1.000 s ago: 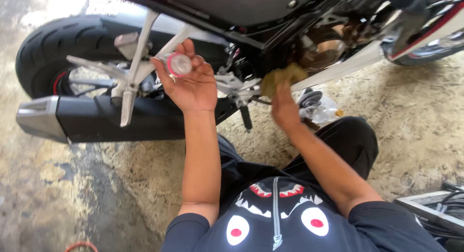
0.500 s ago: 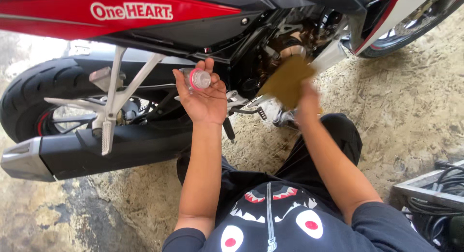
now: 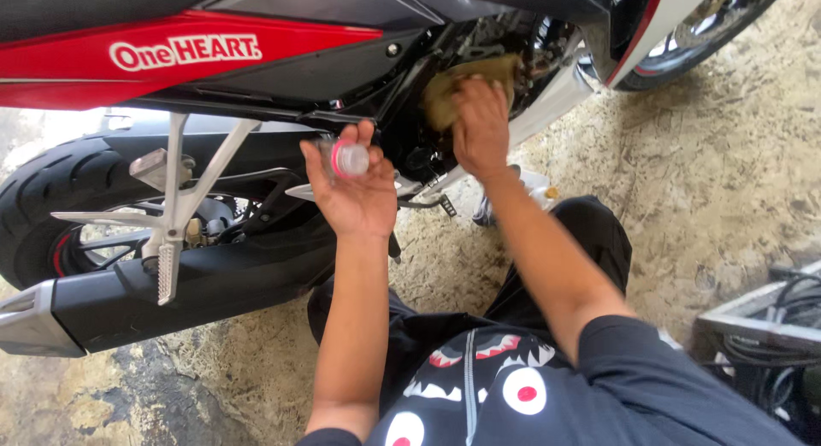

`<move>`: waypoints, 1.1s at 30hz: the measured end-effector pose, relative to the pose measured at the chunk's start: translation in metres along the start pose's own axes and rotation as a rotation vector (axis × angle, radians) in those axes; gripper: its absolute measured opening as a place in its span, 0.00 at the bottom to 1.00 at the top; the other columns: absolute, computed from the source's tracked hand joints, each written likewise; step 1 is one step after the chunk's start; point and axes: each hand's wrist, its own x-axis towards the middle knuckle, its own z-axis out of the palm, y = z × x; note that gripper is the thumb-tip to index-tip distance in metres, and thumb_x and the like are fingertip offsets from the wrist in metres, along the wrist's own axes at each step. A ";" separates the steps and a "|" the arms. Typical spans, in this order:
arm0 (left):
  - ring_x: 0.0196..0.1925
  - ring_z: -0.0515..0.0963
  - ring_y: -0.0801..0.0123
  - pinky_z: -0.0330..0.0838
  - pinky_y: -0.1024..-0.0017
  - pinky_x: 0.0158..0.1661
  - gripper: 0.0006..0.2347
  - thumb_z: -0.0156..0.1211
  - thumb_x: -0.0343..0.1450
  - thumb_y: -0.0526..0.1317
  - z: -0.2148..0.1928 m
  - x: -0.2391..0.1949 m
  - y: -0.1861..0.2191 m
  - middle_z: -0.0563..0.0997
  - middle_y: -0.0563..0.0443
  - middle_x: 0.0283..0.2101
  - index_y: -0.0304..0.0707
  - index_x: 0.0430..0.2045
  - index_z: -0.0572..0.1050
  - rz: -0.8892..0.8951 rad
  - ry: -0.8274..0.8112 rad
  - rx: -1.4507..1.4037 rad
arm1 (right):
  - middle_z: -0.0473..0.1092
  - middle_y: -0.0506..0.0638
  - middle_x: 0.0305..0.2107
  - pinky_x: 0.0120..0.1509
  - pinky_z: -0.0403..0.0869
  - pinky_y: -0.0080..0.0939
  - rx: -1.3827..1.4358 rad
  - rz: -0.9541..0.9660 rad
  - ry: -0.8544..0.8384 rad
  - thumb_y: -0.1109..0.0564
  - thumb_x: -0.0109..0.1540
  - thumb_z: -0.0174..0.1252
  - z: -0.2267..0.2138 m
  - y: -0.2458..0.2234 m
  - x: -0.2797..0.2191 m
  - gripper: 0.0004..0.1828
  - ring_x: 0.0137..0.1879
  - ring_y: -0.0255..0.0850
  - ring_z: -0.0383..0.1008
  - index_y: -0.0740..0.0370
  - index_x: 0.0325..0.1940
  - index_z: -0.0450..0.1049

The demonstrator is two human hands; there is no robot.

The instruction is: The person wipes the exterior panels and engine components of a red and white motorcycle with a sponge, applying a liquid from a small bottle.

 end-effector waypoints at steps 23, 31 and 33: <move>0.34 0.79 0.65 0.73 0.73 0.35 0.25 0.57 0.73 0.61 -0.010 -0.001 -0.044 0.81 0.41 0.47 0.31 0.40 0.78 -0.181 0.030 0.060 | 0.68 0.62 0.61 0.74 0.63 0.59 0.080 0.437 0.208 0.56 0.72 0.46 0.016 0.026 0.001 0.20 0.69 0.60 0.66 0.65 0.67 0.67; 0.33 0.78 0.66 0.72 0.73 0.35 0.26 0.57 0.73 0.61 0.006 0.001 -0.058 0.81 0.41 0.47 0.30 0.40 0.77 -0.173 0.033 0.108 | 0.74 0.62 0.55 0.69 0.70 0.54 0.675 1.271 0.492 0.53 0.72 0.42 0.019 0.038 0.009 0.21 0.62 0.57 0.75 0.65 0.64 0.68; 0.33 0.77 0.67 0.71 0.73 0.35 0.26 0.57 0.73 0.61 0.008 0.006 -0.064 0.81 0.41 0.46 0.30 0.41 0.77 -0.190 0.040 0.117 | 0.75 0.61 0.55 0.72 0.70 0.54 0.632 0.991 0.420 0.53 0.73 0.43 0.001 0.024 0.014 0.20 0.63 0.57 0.75 0.63 0.65 0.69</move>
